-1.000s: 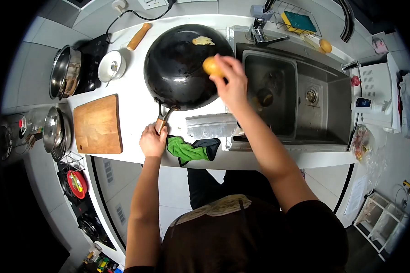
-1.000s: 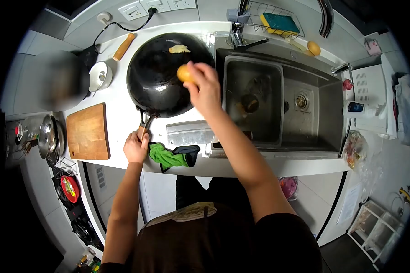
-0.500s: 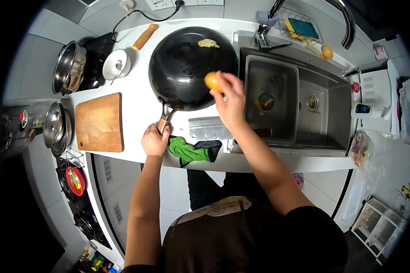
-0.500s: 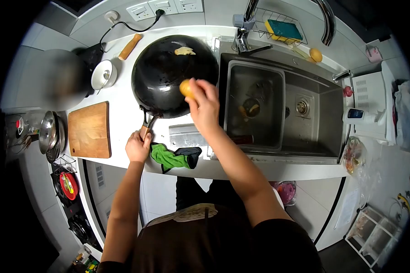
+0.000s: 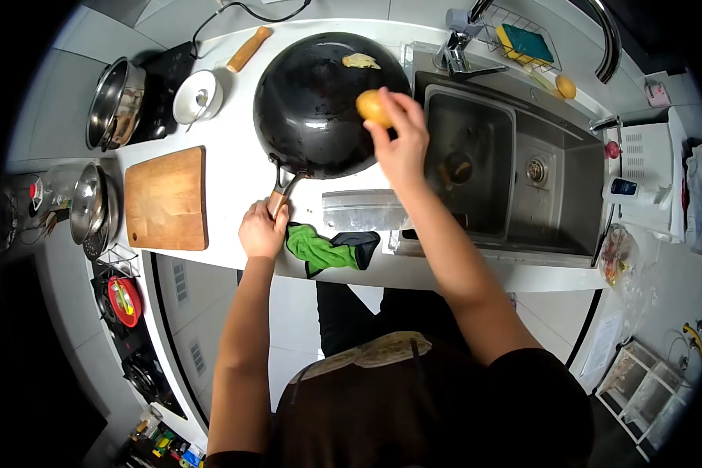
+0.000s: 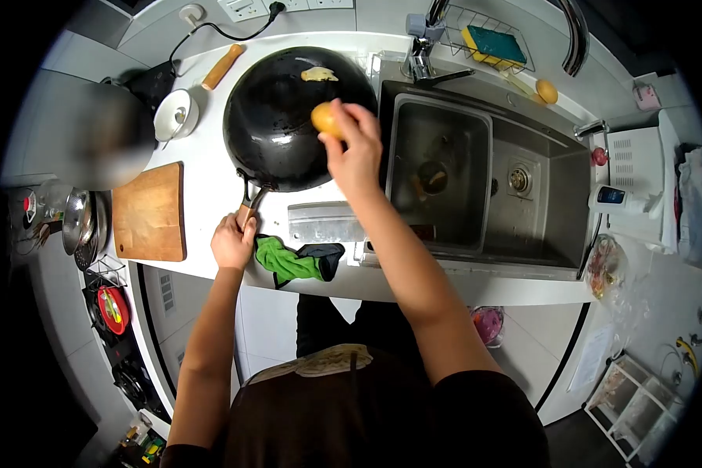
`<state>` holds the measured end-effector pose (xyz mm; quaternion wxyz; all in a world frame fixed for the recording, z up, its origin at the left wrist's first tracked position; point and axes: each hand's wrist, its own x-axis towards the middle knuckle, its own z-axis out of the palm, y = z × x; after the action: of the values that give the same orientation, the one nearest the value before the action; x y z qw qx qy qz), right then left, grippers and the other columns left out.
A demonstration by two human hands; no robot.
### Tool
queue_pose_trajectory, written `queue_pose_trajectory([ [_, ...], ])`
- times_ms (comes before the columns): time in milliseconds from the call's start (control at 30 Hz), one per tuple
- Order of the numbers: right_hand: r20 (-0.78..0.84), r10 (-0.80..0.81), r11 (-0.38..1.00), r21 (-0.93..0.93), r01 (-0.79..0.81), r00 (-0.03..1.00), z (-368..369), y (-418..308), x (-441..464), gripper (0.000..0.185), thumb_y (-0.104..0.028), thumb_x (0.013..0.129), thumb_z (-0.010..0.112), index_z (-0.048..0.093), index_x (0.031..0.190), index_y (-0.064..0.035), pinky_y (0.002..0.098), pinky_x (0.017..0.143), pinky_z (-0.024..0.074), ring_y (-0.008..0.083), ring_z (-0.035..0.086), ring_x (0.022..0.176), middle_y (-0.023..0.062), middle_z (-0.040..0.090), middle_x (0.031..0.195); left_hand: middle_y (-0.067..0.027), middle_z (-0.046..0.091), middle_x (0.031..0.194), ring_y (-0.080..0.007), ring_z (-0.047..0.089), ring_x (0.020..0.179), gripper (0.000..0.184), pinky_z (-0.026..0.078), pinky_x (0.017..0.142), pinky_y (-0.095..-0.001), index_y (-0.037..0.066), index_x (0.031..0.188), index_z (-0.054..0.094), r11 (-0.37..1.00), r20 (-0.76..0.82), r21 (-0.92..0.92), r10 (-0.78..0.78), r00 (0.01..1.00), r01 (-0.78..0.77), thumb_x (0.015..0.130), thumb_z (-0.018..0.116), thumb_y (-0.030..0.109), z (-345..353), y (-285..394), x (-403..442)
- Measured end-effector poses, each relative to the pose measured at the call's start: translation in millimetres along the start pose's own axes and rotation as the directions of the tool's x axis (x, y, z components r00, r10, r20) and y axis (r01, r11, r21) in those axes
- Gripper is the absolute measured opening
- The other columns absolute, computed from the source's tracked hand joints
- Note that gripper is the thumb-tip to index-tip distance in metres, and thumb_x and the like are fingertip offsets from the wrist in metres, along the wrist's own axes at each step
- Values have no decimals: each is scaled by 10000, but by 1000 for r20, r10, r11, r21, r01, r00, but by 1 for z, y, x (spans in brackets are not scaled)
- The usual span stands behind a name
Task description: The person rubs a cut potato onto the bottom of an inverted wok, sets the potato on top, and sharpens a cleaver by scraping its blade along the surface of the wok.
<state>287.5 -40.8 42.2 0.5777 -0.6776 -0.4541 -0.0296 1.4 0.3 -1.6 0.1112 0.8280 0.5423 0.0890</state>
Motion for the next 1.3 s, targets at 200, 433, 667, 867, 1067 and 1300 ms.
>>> queue_pose_trajectory([
  [200, 56, 18, 1000, -9, -17, 998, -4, -7, -40, 554, 23, 692, 775, 640, 1221, -75, 342, 863, 506, 271, 600, 994, 128, 591, 1126, -166, 636, 831, -376, 618, 779, 389, 498, 699, -449, 12, 860, 631, 1000, -11, -11, -2, 1000, 2, 852, 592, 399, -1, 1, 2],
  [433, -78, 142, 989, -22, -144, 987, -6, 10, -26, 558, -18, 699, 773, 622, 1235, -64, 363, 863, 496, 317, 597, 980, 142, 592, 1115, -143, 627, 785, -345, 620, 755, 382, 502, 680, -447, 26, 794, 615, 1000, -34, -21, -2, 999, 2, 833, 617, 406, 0, 1, 2],
  [667, -29, 81, 997, -13, -81, 996, -6, 13, -3, 539, -45, 717, 764, 617, 1235, -64, 365, 861, 479, 317, 582, 982, 137, 598, 1113, -147, 626, 783, -345, 616, 736, 392, 502, 670, -444, 24, 775, 592, 1000, -5, 16, -7, 1000, 7, 835, 613, 411, 1, 0, 2],
  [867, 117, -15, 1000, -23, 18, 993, -6, -7, -44, 593, -10, 671, 787, 629, 1236, -96, 375, 883, 483, 304, 574, 987, 122, 593, 1103, -143, 629, 791, -349, 621, 752, 386, 507, 677, -444, 36, 801, 614, 1000, -37, 8, 20, 999, -20, 838, 614, 420, 1, 0, 2],
  [1067, -63, 147, 987, -48, -150, 987, -9, 26, -18, 556, -22, 706, 765, 616, 1239, -70, 371, 857, 489, 327, 587, 985, 154, 596, 1093, -144, 635, 796, -349, 626, 761, 390, 511, 673, -447, 29, 802, 616, 1000, -37, -4, 7, 999, -7, 837, 615, 418, 0, 0, 2],
  [1300, 42, -22, 1000, -14, 22, 999, 3, -1, -4, 556, -19, 691, 786, 630, 1222, -65, 340, 856, 488, 289, 599, 978, 124, 602, 1108, -140, 627, 782, -348, 614, 735, 383, 501, 663, -447, 30, 749, 584, 1000, -30, 14, 1, 1000, 0, 836, 614, 402, 1, 1, 2],
])
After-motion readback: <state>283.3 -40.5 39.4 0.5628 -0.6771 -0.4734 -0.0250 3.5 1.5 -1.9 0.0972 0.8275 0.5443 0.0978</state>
